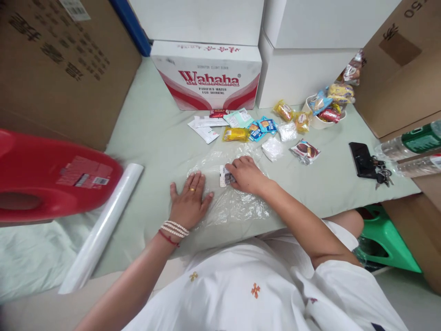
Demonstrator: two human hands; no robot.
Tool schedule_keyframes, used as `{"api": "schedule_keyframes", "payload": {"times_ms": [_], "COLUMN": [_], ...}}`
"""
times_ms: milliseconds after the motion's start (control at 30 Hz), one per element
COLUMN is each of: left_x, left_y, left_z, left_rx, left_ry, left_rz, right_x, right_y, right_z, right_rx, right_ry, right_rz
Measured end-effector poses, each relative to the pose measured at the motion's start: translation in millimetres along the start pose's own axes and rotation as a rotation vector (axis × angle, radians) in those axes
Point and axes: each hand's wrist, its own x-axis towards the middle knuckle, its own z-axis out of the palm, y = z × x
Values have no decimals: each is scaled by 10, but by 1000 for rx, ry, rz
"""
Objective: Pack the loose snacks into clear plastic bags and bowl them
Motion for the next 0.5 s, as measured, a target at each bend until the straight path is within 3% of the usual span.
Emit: {"api": "schedule_keyframes", "payload": {"times_ms": [167,333,500], "left_x": [-4,0,4], "left_y": [-3,-8,-12], "left_z": [1,5,13], "left_rx": [-3,-7,2], "left_ry": [3,-3,11], "left_rz": [3,0,7], "right_x": [-39,-163,-75], "right_y": [103,368,80], "right_z": [-72,-221,-242], "right_rx": [75,212,190], "right_ry": [17,140,129], "right_rz": [24,64,60]}}
